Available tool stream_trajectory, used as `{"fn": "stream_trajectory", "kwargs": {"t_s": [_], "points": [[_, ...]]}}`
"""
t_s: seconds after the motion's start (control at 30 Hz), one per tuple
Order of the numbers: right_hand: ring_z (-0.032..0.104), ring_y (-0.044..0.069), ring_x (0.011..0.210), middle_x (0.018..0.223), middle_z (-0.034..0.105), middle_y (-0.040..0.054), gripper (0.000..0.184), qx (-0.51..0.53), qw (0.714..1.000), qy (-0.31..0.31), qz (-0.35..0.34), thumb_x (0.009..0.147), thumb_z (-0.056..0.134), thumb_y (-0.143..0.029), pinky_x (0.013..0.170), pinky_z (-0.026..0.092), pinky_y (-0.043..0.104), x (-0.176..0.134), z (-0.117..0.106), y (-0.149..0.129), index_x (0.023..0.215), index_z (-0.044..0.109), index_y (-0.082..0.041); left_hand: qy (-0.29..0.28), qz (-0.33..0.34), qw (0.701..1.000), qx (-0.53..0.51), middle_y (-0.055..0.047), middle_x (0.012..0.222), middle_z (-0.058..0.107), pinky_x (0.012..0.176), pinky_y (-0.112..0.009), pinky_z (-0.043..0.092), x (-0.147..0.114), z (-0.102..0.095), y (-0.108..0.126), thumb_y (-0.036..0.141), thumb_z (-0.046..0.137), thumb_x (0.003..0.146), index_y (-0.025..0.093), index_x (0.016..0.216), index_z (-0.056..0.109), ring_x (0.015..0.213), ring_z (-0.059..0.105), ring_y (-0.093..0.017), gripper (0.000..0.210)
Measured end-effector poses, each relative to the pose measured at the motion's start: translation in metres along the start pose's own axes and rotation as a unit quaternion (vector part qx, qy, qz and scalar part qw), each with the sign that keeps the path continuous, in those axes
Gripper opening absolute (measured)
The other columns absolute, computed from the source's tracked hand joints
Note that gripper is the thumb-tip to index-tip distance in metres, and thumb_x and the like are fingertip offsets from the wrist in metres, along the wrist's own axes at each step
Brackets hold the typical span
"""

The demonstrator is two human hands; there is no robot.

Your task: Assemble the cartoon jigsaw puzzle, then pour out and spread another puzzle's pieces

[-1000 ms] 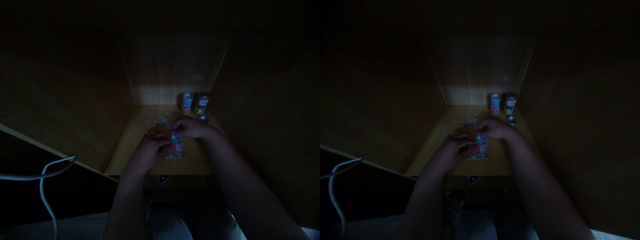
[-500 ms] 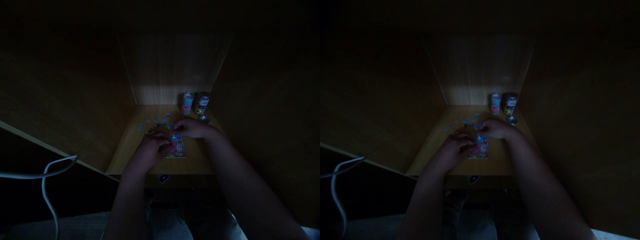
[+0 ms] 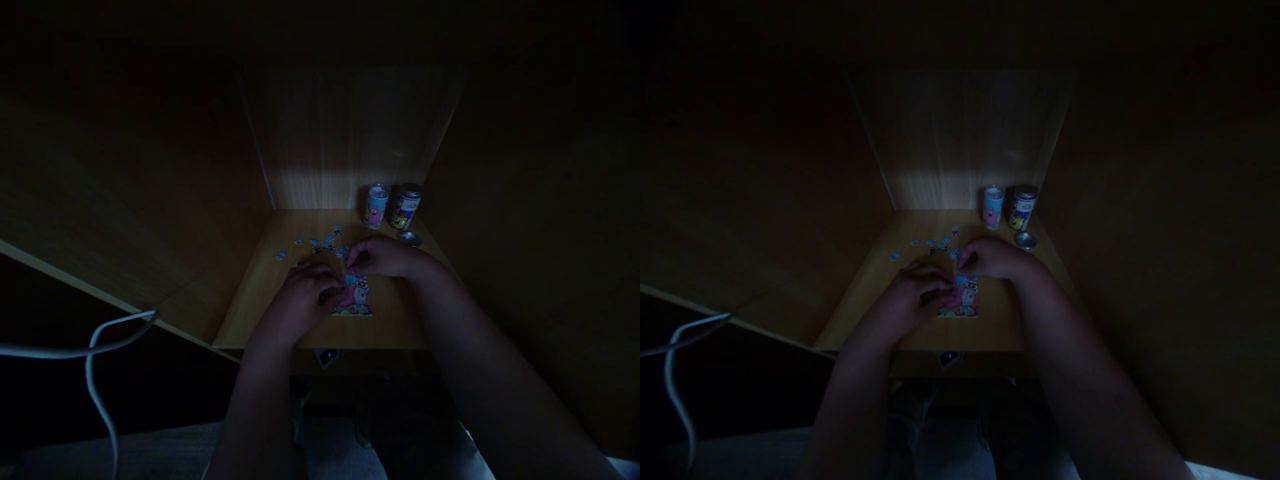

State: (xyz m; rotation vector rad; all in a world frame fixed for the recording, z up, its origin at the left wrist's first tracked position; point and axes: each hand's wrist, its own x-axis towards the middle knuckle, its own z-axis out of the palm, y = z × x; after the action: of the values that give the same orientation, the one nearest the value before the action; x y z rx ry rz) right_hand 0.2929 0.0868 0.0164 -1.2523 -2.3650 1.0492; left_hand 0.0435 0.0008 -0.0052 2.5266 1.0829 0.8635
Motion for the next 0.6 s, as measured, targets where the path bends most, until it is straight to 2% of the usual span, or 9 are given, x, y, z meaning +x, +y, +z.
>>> {"fn": "stream_trajectory", "kwargs": {"t_s": [0.07,0.17,0.23,0.3,0.37,0.43,0.6], "points": [[0.072,0.020,0.087,0.094,0.082,0.0016,0.018,-0.025,0.999,0.036,0.000,0.095,0.074,-0.040,0.080,0.051,0.031,-0.0005,-0.0017,-0.0015,0.097,0.081,-0.023,0.004,0.004,1.000,-0.002,-0.002,0.115,0.083,0.102,-0.047,0.054,0.0001,0.0007,-0.0006,0.031,0.083,0.097,0.030,0.109,0.083,0.112,0.073,-0.026,0.012],[0.067,0.020,0.077,0.082,0.077,0.0032,0.032,-0.061,0.988,0.137,0.021,0.104,0.061,-0.044,0.072,0.048,0.032,0.0002,-0.0052,-0.0018,0.090,0.079,-0.021,0.005,0.009,1.000,-0.002,-0.002,0.114,0.082,0.102,-0.046,0.054,-0.0001,0.0020,-0.0018,0.031,0.083,0.098,0.029,0.110,0.083,0.111,0.072,-0.025,0.013],[0.068,0.020,0.080,0.087,0.078,0.0047,0.033,-0.070,0.979,0.190,0.029,0.105,0.057,-0.041,0.075,0.048,0.031,0.0014,-0.0070,-0.0005,0.090,0.079,-0.021,0.007,0.009,1.000,-0.002,-0.002,0.114,0.082,0.101,-0.046,0.055,-0.0005,0.0031,-0.0028,0.032,0.083,0.098,0.029,0.111,0.083,0.112,0.072,-0.025,0.014],[0.069,0.020,0.087,0.095,0.080,0.0059,0.034,-0.069,0.974,0.214,0.028,0.107,0.053,-0.038,0.080,0.049,0.031,0.0024,-0.0077,0.0009,0.094,0.080,-0.021,0.012,0.011,1.000,-0.004,-0.002,0.115,0.082,0.102,-0.047,0.055,-0.0010,0.0039,-0.0039,0.035,0.084,0.097,0.029,0.111,0.083,0.112,0.072,-0.025,0.015],[0.069,0.020,0.085,0.093,0.080,0.0059,0.041,-0.066,0.972,0.224,0.031,0.110,0.049,-0.041,0.081,0.049,0.031,0.0027,-0.0076,0.0012,0.095,0.081,-0.021,0.015,0.013,1.000,-0.007,-0.002,0.114,0.082,0.102,-0.047,0.055,-0.0011,0.0042,-0.0046,0.037,0.086,0.096,0.029,0.110,0.083,0.111,0.073,-0.025,0.016],[0.068,0.019,0.078,0.082,0.077,0.0049,0.052,-0.061,0.972,0.224,0.036,0.111,0.045,-0.051,0.076,0.048,0.031,0.0021,-0.0068,-0.0002,0.091,0.083,-0.021,0.013,0.014,1.000,-0.009,-0.002,0.113,0.083,0.102,-0.047,0.055,-0.0009,0.0039,-0.0047,0.036,0.085,0.096,0.029,0.111,0.083,0.111,0.073,-0.025,0.016],[0.065,0.018,0.069,0.074,0.073,0.0031,0.072,-0.032,0.987,0.153,0.028,0.105,0.043,-0.077,0.068,0.048,0.030,-0.0019,-0.0052,-0.0077,0.086,0.086,-0.022,0.007,0.011,1.000,-0.007,-0.003,0.113,0.083,0.101,-0.047,0.055,-0.0001,0.0020,-0.0030,0.034,0.085,0.096,0.029,0.111,0.083,0.112,0.073,-0.026,0.016]]}}
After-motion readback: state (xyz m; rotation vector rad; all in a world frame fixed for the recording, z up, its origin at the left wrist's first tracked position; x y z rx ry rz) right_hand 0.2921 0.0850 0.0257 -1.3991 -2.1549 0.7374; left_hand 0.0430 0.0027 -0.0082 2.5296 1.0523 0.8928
